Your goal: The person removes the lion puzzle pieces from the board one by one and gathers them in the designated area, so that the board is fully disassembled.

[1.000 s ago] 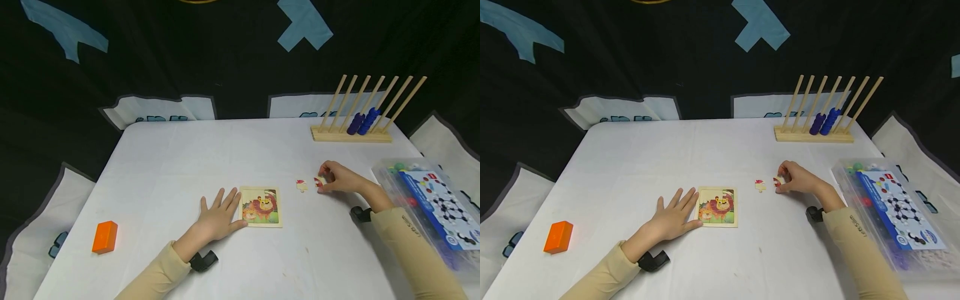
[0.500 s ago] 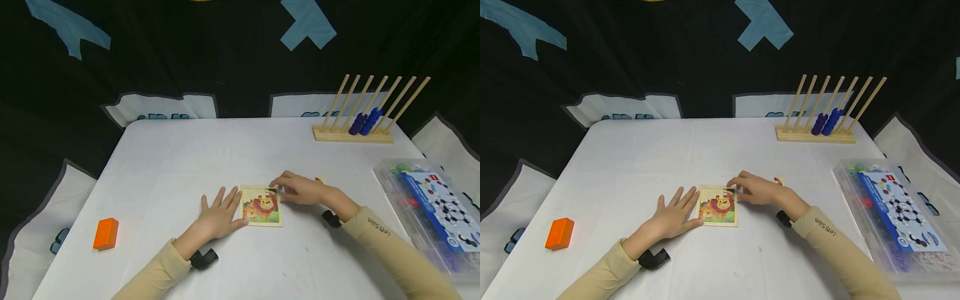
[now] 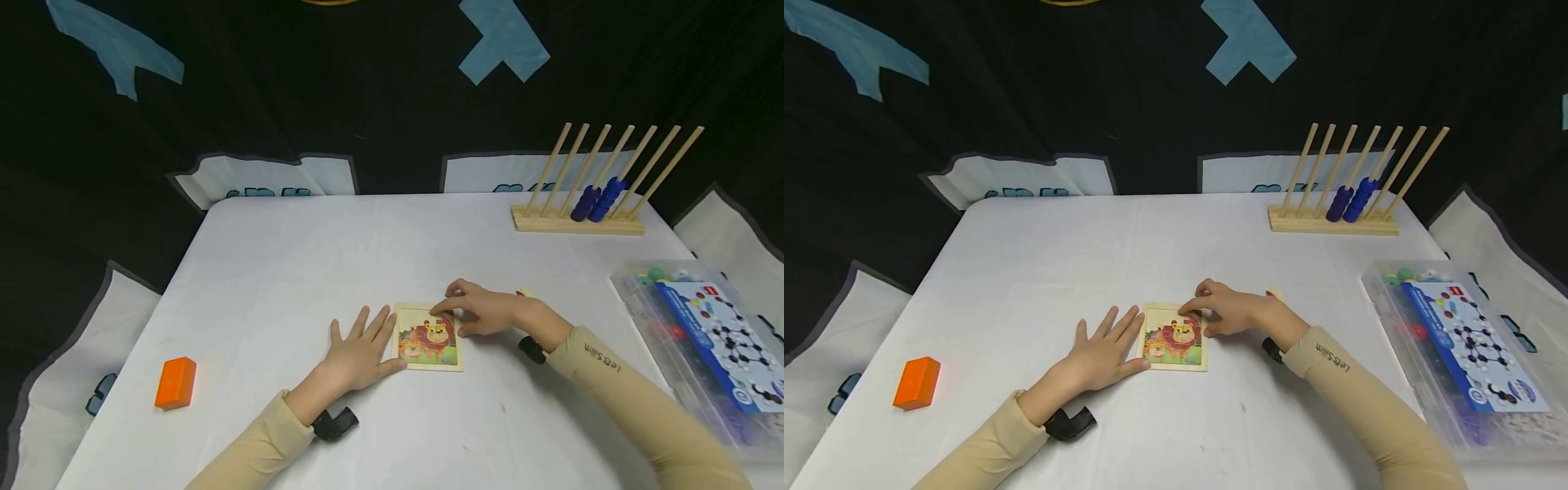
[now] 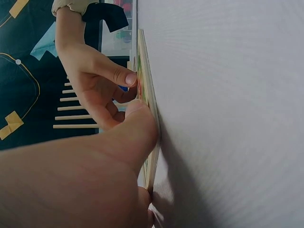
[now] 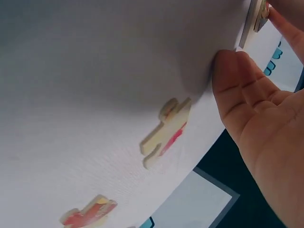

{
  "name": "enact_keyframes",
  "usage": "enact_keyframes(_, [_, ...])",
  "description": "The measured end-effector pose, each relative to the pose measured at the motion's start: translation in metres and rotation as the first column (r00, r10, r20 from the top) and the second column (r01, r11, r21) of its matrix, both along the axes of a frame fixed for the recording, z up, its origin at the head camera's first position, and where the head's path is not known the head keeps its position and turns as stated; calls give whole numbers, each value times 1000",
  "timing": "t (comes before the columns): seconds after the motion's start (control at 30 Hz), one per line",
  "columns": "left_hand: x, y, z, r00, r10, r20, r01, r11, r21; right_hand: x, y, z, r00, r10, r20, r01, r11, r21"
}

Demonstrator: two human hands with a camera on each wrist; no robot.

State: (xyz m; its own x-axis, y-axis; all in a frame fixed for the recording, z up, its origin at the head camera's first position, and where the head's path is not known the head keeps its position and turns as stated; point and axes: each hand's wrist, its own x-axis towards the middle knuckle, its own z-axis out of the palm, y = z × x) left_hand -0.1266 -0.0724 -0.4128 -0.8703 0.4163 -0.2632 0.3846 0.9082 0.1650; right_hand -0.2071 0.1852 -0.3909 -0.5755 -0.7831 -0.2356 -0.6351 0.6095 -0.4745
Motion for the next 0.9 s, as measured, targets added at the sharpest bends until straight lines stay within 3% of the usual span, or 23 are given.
enact_keyframes(0.33, [-2, -1, 2, 1000, 12, -2, -13, 1000, -22, -7, -7, 7, 999, -13, 42, 13, 1000, -4])
enact_keyframes(0.9, [-1, 1, 1, 1000, 13, 21, -13, 1000, -12, -9, -8, 2, 1000, 28, 7, -28, 997, -74])
